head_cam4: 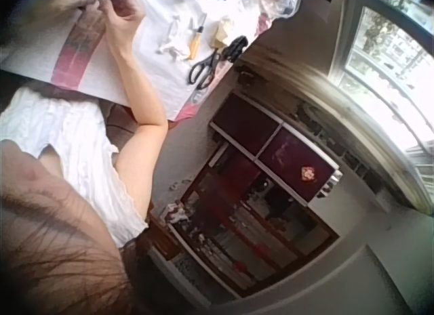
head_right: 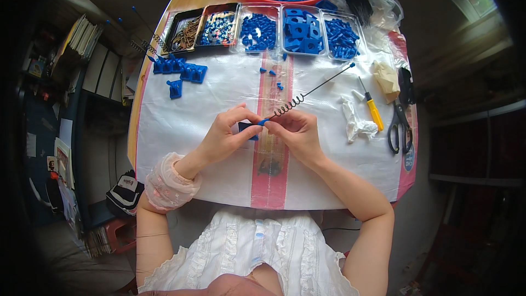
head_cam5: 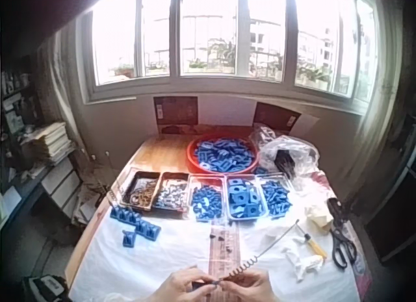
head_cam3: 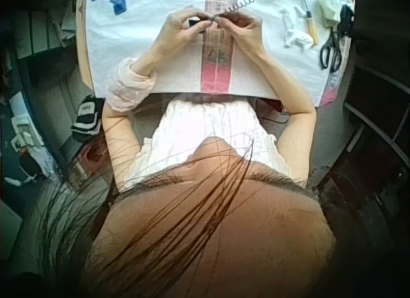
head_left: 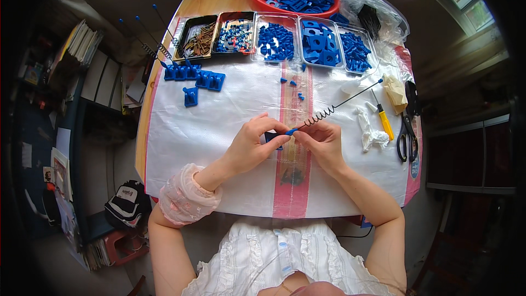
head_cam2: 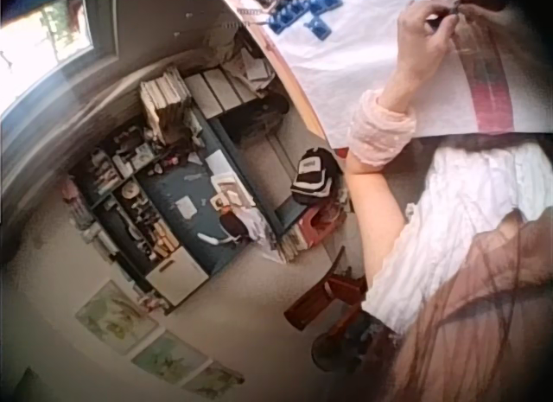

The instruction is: The recorder is assembling small blue plastic housings with internal metal components, likely for electrical or lighting fixtures.

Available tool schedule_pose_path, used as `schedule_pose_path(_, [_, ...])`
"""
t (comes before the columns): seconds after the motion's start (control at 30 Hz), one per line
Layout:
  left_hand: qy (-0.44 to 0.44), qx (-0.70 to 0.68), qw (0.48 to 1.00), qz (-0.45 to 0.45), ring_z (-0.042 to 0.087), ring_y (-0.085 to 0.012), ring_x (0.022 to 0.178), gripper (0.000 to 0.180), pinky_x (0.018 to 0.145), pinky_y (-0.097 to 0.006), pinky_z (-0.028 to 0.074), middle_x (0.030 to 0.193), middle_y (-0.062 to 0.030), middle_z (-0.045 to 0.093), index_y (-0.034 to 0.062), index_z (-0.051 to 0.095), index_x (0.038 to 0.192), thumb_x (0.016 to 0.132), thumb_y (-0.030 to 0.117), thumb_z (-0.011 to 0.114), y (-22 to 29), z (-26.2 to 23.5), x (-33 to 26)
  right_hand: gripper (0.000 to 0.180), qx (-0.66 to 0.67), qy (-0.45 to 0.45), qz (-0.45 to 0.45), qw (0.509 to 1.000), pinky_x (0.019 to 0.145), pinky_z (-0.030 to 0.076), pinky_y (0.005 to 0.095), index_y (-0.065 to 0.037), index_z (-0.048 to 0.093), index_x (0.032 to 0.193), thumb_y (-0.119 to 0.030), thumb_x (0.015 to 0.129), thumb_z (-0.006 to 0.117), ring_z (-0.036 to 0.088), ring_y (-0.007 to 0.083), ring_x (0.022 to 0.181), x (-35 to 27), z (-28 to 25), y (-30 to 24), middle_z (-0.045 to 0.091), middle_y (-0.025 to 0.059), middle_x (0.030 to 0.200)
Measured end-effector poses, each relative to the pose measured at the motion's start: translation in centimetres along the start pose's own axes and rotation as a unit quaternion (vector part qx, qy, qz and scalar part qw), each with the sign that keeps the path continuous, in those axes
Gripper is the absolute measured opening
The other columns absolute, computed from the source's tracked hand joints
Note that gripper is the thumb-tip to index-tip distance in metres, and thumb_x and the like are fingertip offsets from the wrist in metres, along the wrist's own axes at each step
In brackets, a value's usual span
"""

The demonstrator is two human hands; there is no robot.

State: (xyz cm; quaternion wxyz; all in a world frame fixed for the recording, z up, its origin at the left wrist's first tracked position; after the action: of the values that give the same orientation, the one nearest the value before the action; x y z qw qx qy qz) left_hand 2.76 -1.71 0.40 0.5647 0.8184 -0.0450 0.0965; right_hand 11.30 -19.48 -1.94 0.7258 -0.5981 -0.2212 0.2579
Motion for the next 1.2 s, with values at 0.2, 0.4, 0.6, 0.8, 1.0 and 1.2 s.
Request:
schedule_pose_path(0.2, [-0.003,0.007,1.0,0.005,0.067,-0.0271,0.085,0.012,0.109,-0.05,0.034,0.086,-0.0081,0.071,0.0062,0.07,0.094,0.087,0.015,0.069,0.04,-0.07,0.03,0.009,0.009,-0.008,-0.009,1.0,0.068,0.052,0.0212,0.003,0.072,0.093,0.001,0.085,0.073,0.066,0.0083,0.078,-0.08,0.06,0.2,0.073,0.0066,0.087])
schedule_pose_path(0.4, [-0.001,0.008,1.0,0.004,0.067,-0.0247,0.083,0.01,0.108,-0.048,0.036,0.084,-0.0067,0.071,0.0071,0.071,0.092,0.085,0.015,0.07,-0.24,0.08,-0.03,0.01,0.009,-0.017,-0.012,1.0,0.067,0.053,0.0213,0.003,0.072,0.095,0.002,0.085,0.073,0.066,0.0078,0.078,-0.13,0.1,0.33,0.072,0.0062,0.087])
schedule_pose_path(0.6, [0.001,0.009,1.0,-0.002,0.065,-0.0214,0.08,0.011,0.107,-0.047,0.036,0.083,-0.0065,0.071,0.0052,0.072,0.092,0.084,0.012,0.072,-0.15,0.09,-0.12,0.01,0.023,-0.023,0.001,0.999,0.069,0.05,0.0224,0.003,0.07,0.089,0.011,0.083,0.07,0.061,0.0073,0.077,-0.1,0.47,-0.19,0.064,0.0019,0.085])
schedule_pose_path(0.8, [0.003,0.018,1.0,-0.001,0.065,-0.0212,0.08,0.011,0.107,-0.047,0.036,0.082,-0.0058,0.071,0.0057,0.072,0.092,0.084,0.013,0.072,-0.23,0.12,-0.18,0.01,0.021,-0.032,0.0,0.999,0.069,0.05,0.0223,0.003,0.068,0.088,0.011,0.083,0.07,0.061,0.0074,0.078,-0.05,0.46,-0.25,0.064,0.0025,0.085])
schedule_pose_path(1.0, [0.003,0.025,1.0,0.008,0.065,-0.0214,0.079,0.01,0.107,-0.047,0.036,0.083,-0.0053,0.071,0.0056,0.072,0.091,0.084,0.013,0.072,-0.25,0.2,-0.23,0.011,0.002,-0.033,0.005,0.999,0.068,0.05,0.0219,0.002,0.068,0.089,0.011,0.082,0.071,0.062,0.0074,0.078,-0.08,-0.06,0.42,0.065,0.0033,0.086])
schedule_pose_path(1.2, [-0.001,0.026,1.0,0.007,0.064,-0.0214,0.08,0.009,0.107,-0.047,0.036,0.083,-0.0051,0.071,0.0056,0.071,0.09,0.084,0.012,0.071,-0.3,0.25,-0.28,0.007,0.008,-0.026,0.004,1.0,0.06,0.046,0.0195,0.001,0.069,0.086,0.006,0.082,0.073,0.058,0.0034,0.072,-0.07,0.07,0.52,0.065,-0.0003,0.081])
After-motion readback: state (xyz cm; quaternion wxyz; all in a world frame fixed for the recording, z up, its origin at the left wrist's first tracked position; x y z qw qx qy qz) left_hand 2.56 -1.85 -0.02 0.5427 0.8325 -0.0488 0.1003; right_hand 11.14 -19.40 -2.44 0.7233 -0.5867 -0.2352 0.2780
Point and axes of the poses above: each hand's wrist, its own x-axis towards the middle knuckle, its own z-axis out of the palm, y = z × x, the point moved 2 cm from there along x, towards the middle knuckle
